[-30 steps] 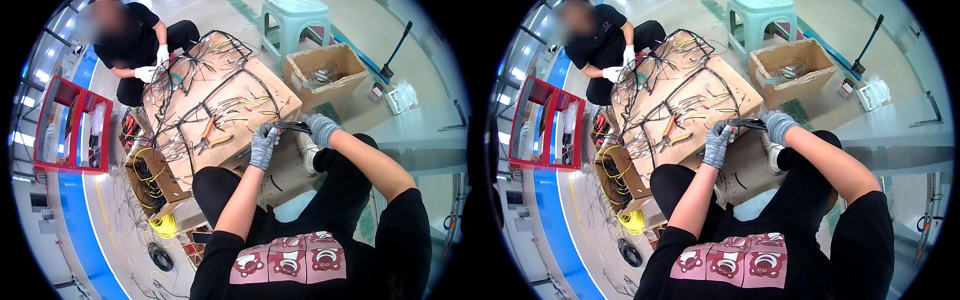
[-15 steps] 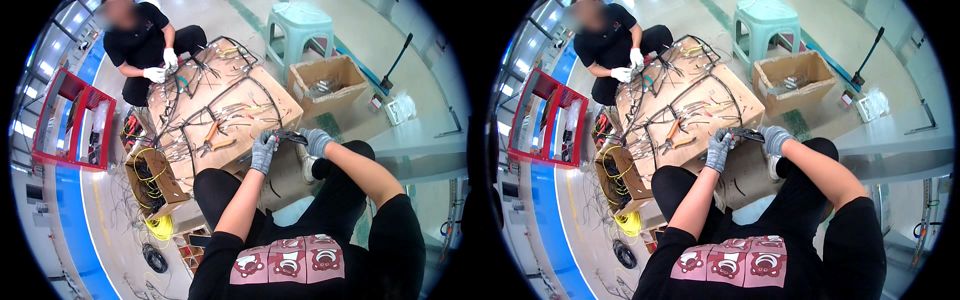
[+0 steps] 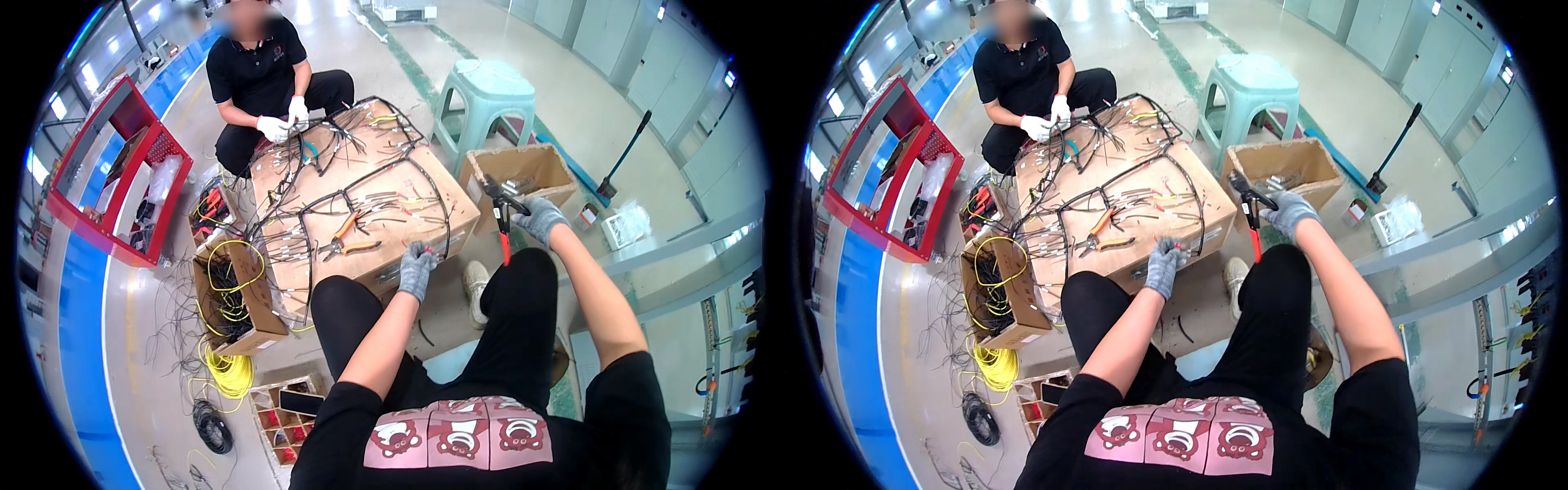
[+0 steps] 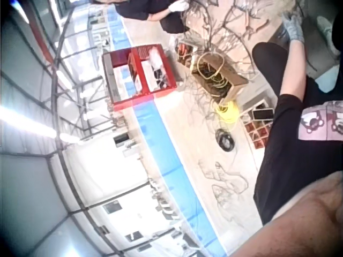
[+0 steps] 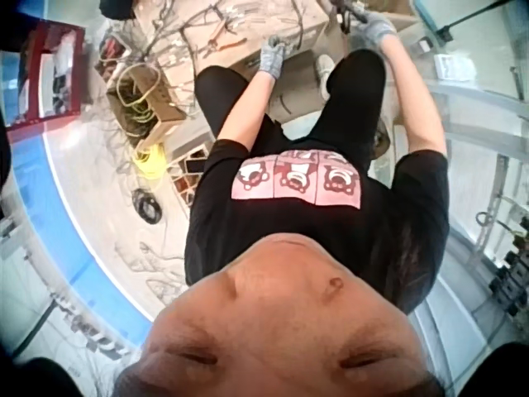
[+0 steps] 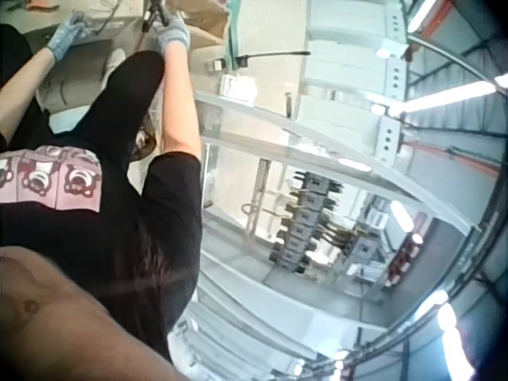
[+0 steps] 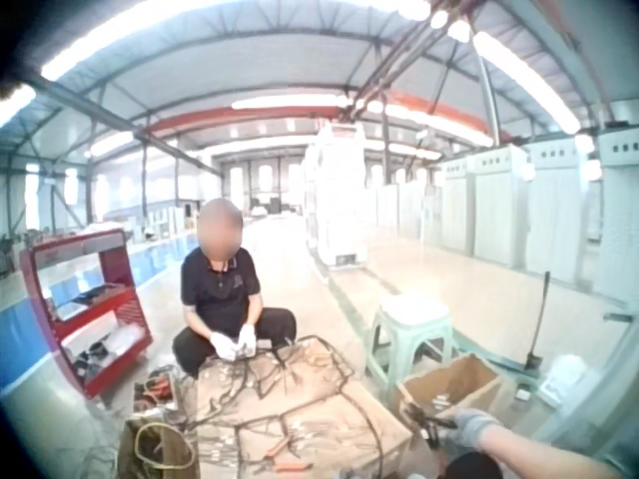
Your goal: The person sits on the floor and uses pliers to strip the insulation off multiple black wires. They place the stripped wires on a cardboard surface and occasionally reach into a box to retrieve more wires.
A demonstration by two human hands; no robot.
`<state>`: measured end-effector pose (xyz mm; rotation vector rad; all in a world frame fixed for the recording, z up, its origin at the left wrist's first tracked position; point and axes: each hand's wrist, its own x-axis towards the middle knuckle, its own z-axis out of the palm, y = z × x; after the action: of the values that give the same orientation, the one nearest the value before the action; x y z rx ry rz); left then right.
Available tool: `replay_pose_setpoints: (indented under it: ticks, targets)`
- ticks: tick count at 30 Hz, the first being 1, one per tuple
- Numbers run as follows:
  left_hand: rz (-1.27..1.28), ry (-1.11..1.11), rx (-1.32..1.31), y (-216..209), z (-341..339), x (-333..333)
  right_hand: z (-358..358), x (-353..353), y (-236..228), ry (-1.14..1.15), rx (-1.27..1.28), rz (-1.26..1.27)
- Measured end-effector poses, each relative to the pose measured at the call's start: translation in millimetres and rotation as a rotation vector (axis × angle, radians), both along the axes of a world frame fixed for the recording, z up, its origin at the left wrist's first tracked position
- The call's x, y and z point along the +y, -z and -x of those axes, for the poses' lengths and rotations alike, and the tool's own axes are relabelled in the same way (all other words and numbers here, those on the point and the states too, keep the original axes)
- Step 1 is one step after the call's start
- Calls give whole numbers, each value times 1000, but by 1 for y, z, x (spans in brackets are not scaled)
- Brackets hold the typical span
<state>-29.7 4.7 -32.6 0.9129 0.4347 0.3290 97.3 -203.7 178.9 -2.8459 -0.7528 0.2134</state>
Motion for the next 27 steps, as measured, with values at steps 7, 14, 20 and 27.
replay_pose_setpoints:
  ticks: [7,14,20,27]
  targets:
    - [-20,-262,79,12,37,-25,-21,-47,61,283,756,-1050]
    - [-8,-112,265,24,59,-33,-33,-50,230,551,717,-623]
    - [125,-44,332,32,61,-24,-40,-43,385,894,852,-609]
    - [423,-72,249,42,7,-34,-82,-84,538,1277,736,-591]
